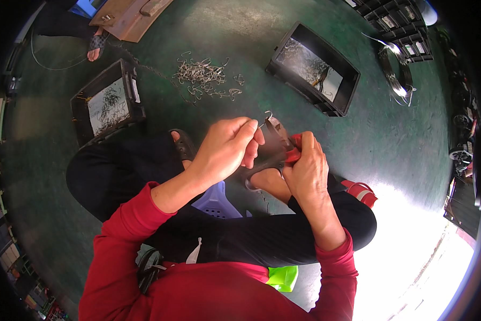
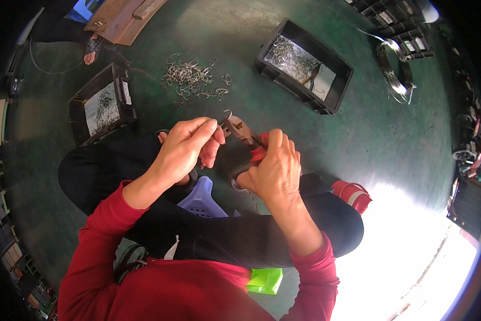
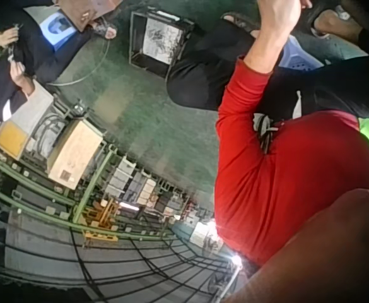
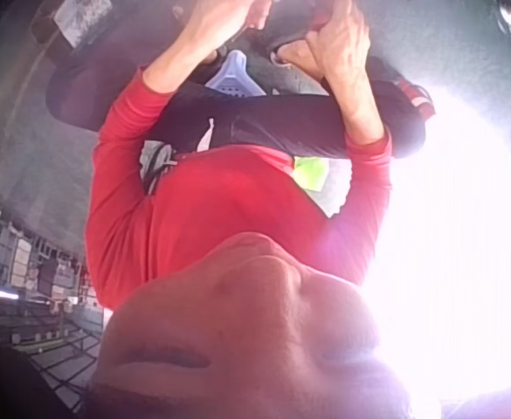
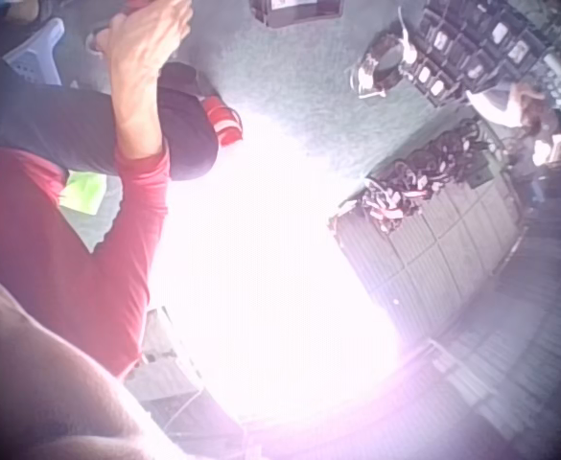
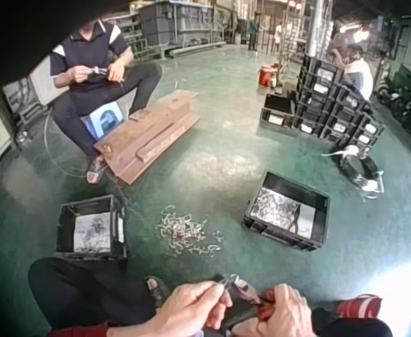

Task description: The person repeatedly picks up small metal wire pieces from a pile on the floor and bends them into hooks using pliers. Finished hooks are placed into a black plastic bin nearby.

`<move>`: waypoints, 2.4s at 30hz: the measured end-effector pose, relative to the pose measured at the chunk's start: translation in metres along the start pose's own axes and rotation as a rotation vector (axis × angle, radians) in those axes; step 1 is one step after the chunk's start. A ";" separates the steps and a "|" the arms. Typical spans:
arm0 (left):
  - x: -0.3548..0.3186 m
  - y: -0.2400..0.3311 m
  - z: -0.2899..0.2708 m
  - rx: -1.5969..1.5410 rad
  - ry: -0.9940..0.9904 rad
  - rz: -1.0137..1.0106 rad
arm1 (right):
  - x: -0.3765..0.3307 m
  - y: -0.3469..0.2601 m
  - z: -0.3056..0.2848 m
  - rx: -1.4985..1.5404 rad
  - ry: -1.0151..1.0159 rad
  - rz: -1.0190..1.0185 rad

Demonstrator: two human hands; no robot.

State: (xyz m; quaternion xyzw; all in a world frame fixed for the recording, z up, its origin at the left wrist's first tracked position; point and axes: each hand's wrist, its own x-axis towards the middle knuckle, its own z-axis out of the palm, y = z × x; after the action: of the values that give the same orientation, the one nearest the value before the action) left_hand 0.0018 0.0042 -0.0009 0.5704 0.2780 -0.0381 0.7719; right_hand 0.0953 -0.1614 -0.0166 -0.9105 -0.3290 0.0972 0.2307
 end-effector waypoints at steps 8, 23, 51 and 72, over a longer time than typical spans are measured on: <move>-0.001 -0.004 0.005 -0.088 0.054 0.012 | 0.001 0.000 0.001 -0.036 0.063 -0.061; 0.023 -0.016 0.000 -0.214 0.106 0.312 | 0.001 -0.007 -0.003 0.355 -0.265 0.232; 0.291 0.018 0.010 0.803 0.190 0.534 | -0.034 0.029 -0.023 -0.377 -0.574 -0.146; 0.258 -0.213 -0.135 1.492 0.157 0.279 | -0.010 0.042 -0.011 -0.467 -0.596 -0.064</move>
State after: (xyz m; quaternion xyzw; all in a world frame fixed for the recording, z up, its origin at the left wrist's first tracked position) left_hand 0.0870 0.1191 -0.3328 0.9717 0.1581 -0.0774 0.1574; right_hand 0.1143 -0.1999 -0.0268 -0.8597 -0.4233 0.2729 -0.0860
